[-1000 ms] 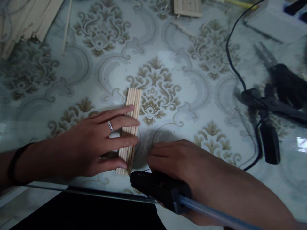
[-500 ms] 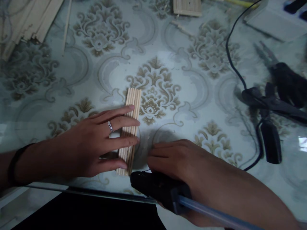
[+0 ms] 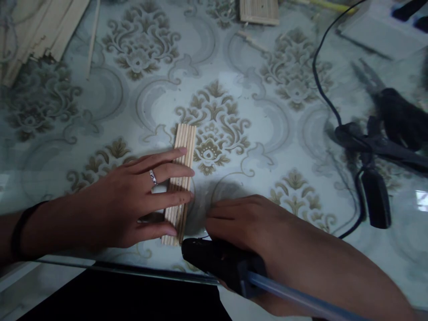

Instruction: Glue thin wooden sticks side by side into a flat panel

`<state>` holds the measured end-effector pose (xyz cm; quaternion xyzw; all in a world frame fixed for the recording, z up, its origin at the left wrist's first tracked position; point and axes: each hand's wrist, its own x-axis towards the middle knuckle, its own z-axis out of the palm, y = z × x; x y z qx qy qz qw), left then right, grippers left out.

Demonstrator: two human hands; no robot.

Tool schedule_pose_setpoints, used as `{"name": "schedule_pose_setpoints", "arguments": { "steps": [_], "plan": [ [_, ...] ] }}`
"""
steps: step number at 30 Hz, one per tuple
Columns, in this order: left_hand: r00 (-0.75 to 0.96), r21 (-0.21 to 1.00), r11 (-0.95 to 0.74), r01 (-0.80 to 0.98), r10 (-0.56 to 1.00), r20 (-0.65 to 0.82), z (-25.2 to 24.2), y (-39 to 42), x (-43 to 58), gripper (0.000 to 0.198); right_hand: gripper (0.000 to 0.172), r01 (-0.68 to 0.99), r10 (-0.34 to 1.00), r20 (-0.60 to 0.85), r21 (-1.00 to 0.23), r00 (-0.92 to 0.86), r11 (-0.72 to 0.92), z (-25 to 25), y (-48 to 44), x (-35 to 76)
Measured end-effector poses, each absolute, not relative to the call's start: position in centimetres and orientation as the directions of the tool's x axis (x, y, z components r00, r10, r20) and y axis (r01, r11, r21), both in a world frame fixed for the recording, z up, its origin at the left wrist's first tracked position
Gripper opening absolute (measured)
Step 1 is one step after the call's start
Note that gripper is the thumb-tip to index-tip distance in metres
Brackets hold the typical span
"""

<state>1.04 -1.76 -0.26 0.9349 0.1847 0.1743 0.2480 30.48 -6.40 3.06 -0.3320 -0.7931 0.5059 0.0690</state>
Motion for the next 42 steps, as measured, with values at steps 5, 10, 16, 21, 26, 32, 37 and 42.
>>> {"name": "schedule_pose_setpoints", "arguments": {
  "steps": [5,10,16,21,26,32,37,42],
  "plan": [
    [0.871,0.538,-0.804,0.253,0.431,0.235,-0.2,-1.8,1.0,0.033,0.023,0.46,0.581,-0.21,-0.827,-0.786,0.323,3.4,-6.2,30.6],
    [0.87,0.542,-0.804,0.246,0.429,0.241,-0.2,-1.8,1.1,0.036,0.015,0.454,0.595,-0.2,-0.833,-0.779,0.315,3.5,-5.8,30.1],
    [0.871,0.543,-0.803,0.247,0.429,0.238,-0.2,-1.8,1.1,0.034,0.014,0.479,0.594,-0.226,-0.821,-0.772,0.312,3.2,-6.0,30.4],
    [0.868,0.539,-0.803,0.254,0.436,0.24,-0.1,-1.8,1.2,0.034,0.016,0.484,0.589,-0.232,-0.817,-0.774,0.314,3.4,-5.8,30.0],
    [0.869,0.539,-0.803,0.253,0.434,0.238,-0.2,-1.7,1.2,0.033,0.018,0.461,0.581,-0.212,-0.827,-0.786,0.321,3.8,-5.4,29.7],
    [0.868,0.538,-0.806,0.248,0.431,0.245,-0.3,-1.8,1.1,0.035,0.018,0.433,0.582,-0.172,-0.832,-0.795,0.346,3.9,-5.3,29.9],
    [0.868,0.534,-0.807,0.253,0.433,0.243,-0.3,-1.8,1.1,0.033,0.015,0.458,0.572,-0.189,-0.807,-0.798,0.373,3.8,-5.4,30.1],
    [0.866,0.534,-0.807,0.251,0.434,0.249,-0.3,-1.8,1.1,0.035,0.014,0.464,0.582,-0.183,-0.8,-0.793,0.381,3.4,-5.7,30.5]
  ]
}}
